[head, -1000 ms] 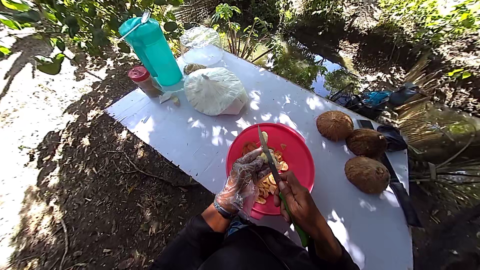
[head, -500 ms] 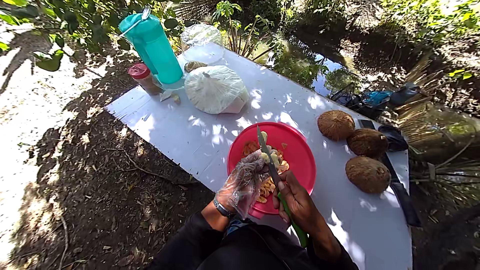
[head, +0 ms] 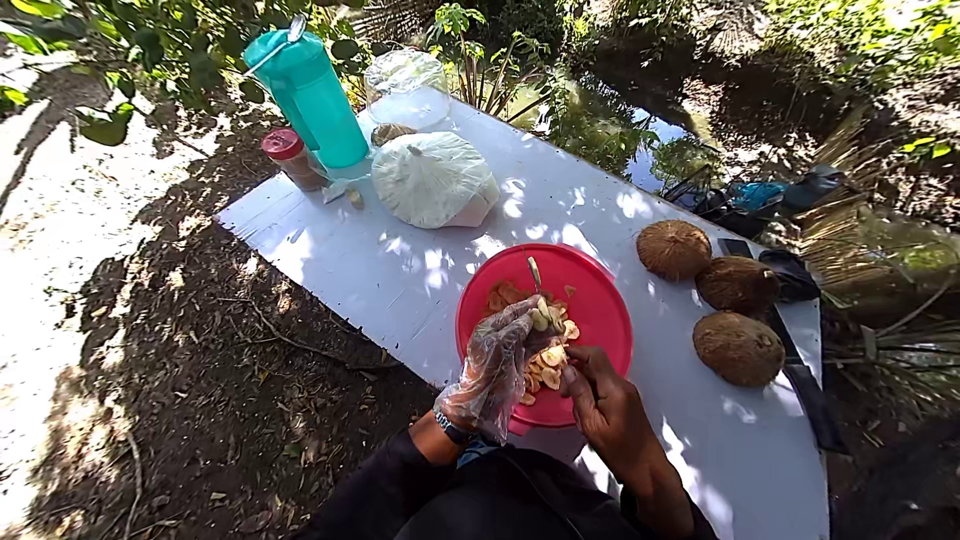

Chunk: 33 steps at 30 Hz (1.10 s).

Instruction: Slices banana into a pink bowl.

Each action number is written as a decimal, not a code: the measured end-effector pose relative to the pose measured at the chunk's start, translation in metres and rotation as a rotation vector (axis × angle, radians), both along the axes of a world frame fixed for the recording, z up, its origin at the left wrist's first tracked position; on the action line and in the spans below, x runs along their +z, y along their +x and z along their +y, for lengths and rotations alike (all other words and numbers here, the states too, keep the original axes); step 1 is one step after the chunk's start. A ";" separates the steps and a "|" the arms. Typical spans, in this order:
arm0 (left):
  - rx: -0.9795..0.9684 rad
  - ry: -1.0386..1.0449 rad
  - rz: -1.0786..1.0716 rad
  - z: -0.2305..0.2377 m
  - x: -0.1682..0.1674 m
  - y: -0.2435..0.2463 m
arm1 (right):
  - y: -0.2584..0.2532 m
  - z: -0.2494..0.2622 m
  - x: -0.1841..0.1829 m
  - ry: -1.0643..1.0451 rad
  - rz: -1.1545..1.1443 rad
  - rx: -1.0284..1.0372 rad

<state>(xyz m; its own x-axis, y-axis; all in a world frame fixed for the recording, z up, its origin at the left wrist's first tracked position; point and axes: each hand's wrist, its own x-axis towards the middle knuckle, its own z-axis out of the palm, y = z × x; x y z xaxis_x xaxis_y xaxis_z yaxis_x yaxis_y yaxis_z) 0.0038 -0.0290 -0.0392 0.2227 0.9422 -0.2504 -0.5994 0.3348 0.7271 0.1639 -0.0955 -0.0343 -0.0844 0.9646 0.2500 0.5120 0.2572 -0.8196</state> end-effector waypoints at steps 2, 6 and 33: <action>0.015 -0.009 0.060 -0.004 0.008 0.004 | 0.003 0.000 0.003 0.045 -0.166 -0.081; -0.114 0.070 0.243 -0.009 0.018 0.006 | 0.008 -0.001 0.002 0.069 -0.304 -0.181; -0.314 0.857 1.617 0.027 -0.003 -0.032 | 0.101 -0.102 0.016 -0.055 0.559 -0.198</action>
